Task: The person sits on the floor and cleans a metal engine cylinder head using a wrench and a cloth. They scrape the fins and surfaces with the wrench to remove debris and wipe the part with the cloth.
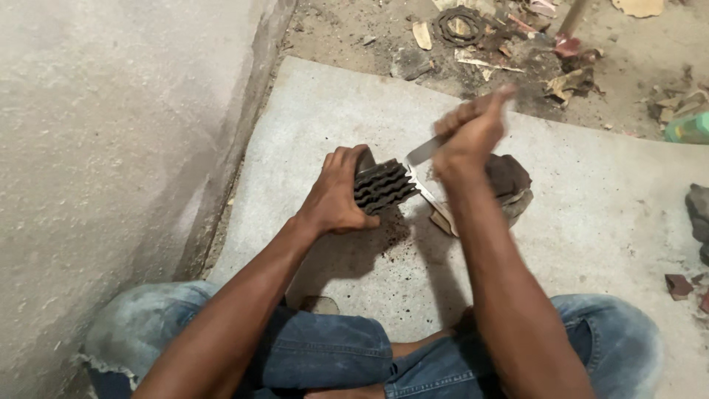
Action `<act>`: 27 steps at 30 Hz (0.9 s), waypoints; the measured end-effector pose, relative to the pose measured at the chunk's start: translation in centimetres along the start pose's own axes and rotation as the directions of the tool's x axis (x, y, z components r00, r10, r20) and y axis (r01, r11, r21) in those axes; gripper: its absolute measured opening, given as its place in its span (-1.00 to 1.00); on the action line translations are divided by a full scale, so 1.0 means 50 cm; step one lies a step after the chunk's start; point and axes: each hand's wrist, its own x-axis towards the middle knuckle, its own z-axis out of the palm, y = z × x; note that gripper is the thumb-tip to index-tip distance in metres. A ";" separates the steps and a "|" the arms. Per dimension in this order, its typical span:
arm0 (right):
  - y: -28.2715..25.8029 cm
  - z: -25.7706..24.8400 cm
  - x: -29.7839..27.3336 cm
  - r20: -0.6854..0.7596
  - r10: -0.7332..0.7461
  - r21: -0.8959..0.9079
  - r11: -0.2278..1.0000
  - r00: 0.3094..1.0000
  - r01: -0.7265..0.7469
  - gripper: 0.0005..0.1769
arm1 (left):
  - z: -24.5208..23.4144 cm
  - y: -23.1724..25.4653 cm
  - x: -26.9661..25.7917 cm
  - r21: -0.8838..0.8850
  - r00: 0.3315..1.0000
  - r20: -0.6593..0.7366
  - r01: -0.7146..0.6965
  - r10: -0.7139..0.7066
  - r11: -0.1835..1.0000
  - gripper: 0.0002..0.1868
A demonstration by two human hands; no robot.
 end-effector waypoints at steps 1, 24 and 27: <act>-0.003 0.006 0.004 -0.019 -0.025 -0.023 0.999 1.000 0.024 -0.40 | 0.004 -0.001 0.002 -0.004 1.000 -0.002 0.006 -0.006 1.000 0.49; 0.036 0.033 -0.004 0.077 -0.053 -0.097 0.993 0.996 0.061 -0.41 | 0.007 0.000 0.001 0.034 0.996 -0.087 0.020 -0.017 0.999 0.49; 0.075 0.041 -0.030 0.107 0.004 -0.226 0.974 0.994 0.021 -0.39 | 0.011 0.001 0.002 -0.009 0.995 -0.099 0.020 -0.020 1.000 0.52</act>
